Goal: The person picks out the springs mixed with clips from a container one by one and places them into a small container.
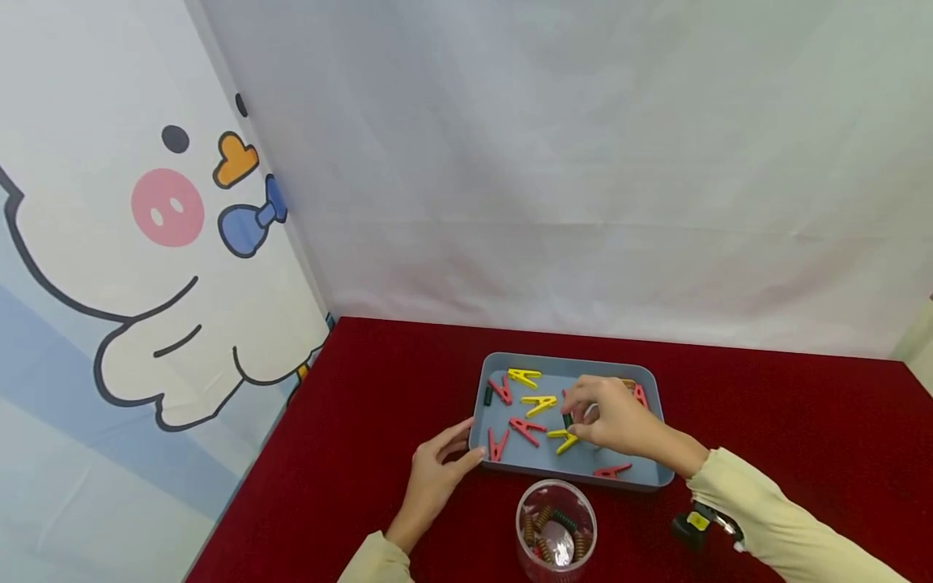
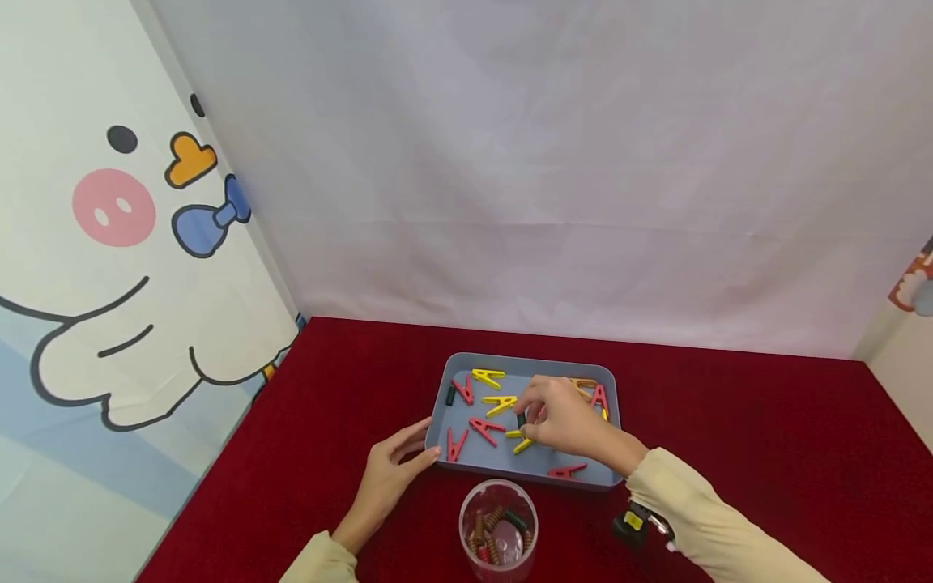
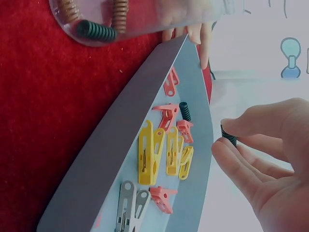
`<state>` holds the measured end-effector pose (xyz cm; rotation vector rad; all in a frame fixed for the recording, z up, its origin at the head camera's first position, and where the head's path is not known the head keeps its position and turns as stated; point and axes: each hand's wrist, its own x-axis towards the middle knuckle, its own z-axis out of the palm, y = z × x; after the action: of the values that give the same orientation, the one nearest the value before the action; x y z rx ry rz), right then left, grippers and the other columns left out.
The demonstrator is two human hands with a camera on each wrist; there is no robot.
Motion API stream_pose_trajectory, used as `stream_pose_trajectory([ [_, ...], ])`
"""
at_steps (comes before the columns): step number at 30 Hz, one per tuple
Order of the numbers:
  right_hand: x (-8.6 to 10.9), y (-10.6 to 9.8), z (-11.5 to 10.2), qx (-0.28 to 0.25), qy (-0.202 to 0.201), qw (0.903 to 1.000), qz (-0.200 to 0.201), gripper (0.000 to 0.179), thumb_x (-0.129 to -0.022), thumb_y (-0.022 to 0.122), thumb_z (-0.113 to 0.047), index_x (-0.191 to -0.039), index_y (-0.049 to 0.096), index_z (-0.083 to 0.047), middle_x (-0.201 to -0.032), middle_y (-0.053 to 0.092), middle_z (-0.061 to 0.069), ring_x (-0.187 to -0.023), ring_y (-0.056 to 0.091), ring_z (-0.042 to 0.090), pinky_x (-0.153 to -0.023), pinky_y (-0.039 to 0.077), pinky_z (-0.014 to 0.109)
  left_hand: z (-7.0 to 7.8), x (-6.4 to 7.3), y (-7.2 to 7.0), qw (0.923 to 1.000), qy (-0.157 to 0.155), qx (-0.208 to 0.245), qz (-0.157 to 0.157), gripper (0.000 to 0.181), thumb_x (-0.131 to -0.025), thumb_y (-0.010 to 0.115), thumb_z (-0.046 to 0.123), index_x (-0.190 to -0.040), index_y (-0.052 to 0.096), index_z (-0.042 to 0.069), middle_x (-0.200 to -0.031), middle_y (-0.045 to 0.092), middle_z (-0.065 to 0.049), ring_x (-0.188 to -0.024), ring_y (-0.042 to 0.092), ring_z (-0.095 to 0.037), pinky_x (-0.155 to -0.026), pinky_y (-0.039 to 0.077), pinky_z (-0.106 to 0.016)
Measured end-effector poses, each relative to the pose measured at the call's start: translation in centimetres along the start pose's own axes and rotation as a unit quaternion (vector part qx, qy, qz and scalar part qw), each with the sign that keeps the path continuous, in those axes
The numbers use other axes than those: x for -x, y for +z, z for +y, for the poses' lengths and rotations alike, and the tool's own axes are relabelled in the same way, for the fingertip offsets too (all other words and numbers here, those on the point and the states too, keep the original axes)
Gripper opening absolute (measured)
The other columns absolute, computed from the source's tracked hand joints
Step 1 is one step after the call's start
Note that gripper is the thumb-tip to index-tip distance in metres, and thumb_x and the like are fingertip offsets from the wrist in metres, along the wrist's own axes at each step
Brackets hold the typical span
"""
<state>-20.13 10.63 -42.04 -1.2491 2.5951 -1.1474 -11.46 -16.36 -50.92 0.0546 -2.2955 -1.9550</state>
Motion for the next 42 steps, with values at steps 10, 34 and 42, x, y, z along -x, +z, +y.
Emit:
stream_pose_trajectory([
  [10, 0.7, -0.2, -1.0, -0.021, 0.003, 0.9995, -0.023, 0.017, -0.077, 0.072, 0.003, -0.088, 0.072, -0.009, -0.094, 0.06, 0.001, -0.071, 0.059, 0.005, -0.063, 0.052, 0.024, 0.0, 0.0, 0.0, 0.9999, -0.004, -0.008, 0.006, 0.051, -0.082, 0.076, 0.024, -0.13, 0.06, 0.013, -0.123, 0.061, -0.01, -0.108, 0.058, -0.025, -0.085, 0.047, -0.027],
  [34, 1.9, -0.4, -3.0, -0.055, -0.042, 0.9968, -0.04, 0.019, -0.076, 0.073, 0.004, -0.088, 0.072, -0.01, -0.092, 0.06, -0.001, -0.07, 0.06, 0.005, -0.062, 0.053, 0.024, 0.0, -0.5, 0.4, 0.9999, 0.009, -0.004, 0.013, 0.052, -0.081, 0.077, 0.024, -0.129, 0.061, 0.014, -0.121, 0.062, -0.009, -0.106, 0.059, -0.024, -0.083, 0.047, -0.024],
  [42, 2.5, -0.4, -3.3, -0.066, -0.04, 0.996, -0.045, 0.02, -0.075, 0.073, 0.004, -0.09, 0.072, -0.009, -0.094, 0.06, 0.0, -0.069, 0.061, 0.005, -0.062, 0.053, 0.024, -0.1, -0.4, 0.6, 0.9999, 0.006, -0.004, 0.011, 0.052, -0.081, 0.077, 0.024, -0.129, 0.06, 0.014, -0.122, 0.061, -0.009, -0.106, 0.059, -0.024, -0.084, 0.047, -0.026],
])
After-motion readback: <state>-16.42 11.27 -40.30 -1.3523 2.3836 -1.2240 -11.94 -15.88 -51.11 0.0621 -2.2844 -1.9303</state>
